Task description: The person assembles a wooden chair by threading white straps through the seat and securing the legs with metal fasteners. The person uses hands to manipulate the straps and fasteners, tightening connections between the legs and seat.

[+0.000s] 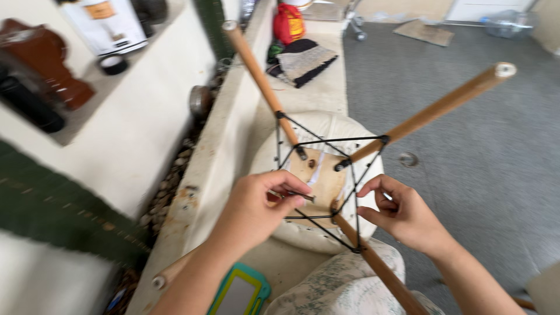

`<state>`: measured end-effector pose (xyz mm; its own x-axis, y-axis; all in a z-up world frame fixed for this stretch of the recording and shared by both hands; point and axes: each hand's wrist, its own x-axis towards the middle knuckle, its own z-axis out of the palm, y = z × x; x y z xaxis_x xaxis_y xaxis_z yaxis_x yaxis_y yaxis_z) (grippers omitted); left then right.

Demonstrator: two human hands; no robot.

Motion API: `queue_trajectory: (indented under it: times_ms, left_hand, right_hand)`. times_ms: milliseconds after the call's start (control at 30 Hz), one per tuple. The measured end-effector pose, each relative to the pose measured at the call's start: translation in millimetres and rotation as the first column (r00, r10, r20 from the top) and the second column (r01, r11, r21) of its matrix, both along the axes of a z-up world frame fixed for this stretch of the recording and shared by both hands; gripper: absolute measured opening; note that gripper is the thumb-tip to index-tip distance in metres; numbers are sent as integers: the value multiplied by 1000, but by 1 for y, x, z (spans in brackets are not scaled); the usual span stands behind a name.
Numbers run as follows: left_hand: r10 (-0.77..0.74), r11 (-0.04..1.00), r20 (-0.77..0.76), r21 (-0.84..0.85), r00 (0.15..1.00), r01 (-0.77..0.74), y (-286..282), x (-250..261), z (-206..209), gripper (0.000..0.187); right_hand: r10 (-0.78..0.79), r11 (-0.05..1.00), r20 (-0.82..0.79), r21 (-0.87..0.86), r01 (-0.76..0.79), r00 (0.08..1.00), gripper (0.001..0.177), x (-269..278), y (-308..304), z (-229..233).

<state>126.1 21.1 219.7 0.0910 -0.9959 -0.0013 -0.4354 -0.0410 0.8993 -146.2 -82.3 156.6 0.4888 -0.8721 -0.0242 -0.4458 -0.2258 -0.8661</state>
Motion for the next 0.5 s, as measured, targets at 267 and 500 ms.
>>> queue_trajectory:
  times_ms: [267, 500]
  left_hand:
    - [295, 951, 23, 95, 955, -296, 55, 158, -42, 14]
    - [587, 793, -79, -145, 806, -592, 20, 179, -171, 12]
  right_hand:
    - [293, 872, -188, 454, -181, 938, 17, 72, -39, -41]
    - [433, 901, -314, 178, -395, 845, 21, 156, -37, -38]
